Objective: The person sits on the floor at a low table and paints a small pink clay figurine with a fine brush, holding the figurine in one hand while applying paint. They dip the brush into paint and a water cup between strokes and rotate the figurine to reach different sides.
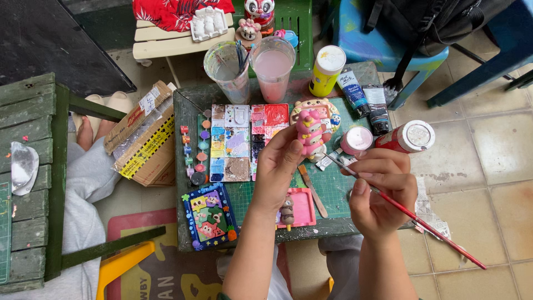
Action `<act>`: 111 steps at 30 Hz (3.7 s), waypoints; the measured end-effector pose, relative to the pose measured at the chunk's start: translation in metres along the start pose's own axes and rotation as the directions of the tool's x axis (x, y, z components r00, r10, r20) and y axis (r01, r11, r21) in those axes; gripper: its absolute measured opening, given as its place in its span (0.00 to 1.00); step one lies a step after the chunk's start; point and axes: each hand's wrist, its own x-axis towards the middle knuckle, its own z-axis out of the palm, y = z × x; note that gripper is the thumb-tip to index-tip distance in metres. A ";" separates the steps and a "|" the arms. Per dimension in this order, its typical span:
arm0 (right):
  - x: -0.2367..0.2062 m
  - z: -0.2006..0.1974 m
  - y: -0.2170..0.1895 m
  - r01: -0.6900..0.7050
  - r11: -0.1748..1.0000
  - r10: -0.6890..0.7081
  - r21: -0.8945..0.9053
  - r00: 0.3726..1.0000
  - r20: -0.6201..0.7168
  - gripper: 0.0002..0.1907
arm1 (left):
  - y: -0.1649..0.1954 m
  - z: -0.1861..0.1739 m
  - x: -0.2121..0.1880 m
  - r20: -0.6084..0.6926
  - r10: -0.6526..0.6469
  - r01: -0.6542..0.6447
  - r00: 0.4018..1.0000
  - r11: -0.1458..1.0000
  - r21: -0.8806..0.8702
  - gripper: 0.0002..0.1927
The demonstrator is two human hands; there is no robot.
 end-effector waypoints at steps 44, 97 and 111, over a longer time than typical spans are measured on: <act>0.004 0.005 -0.002 -0.022 0.998 0.027 -0.053 0.995 0.091 0.13 | -0.007 -0.002 0.002 -0.091 0.031 -0.024 0.995 0.997 0.078 0.25; 0.004 0.007 -0.003 0.080 0.987 -0.074 -0.136 0.996 0.047 0.13 | -0.009 0.002 0.002 -0.114 0.065 -0.052 0.991 0.992 0.114 0.25; 0.004 0.006 -0.001 0.085 0.991 -0.080 -0.103 0.995 0.055 0.14 | -0.005 0.003 0.003 -0.090 0.061 -0.055 0.994 0.996 0.073 0.26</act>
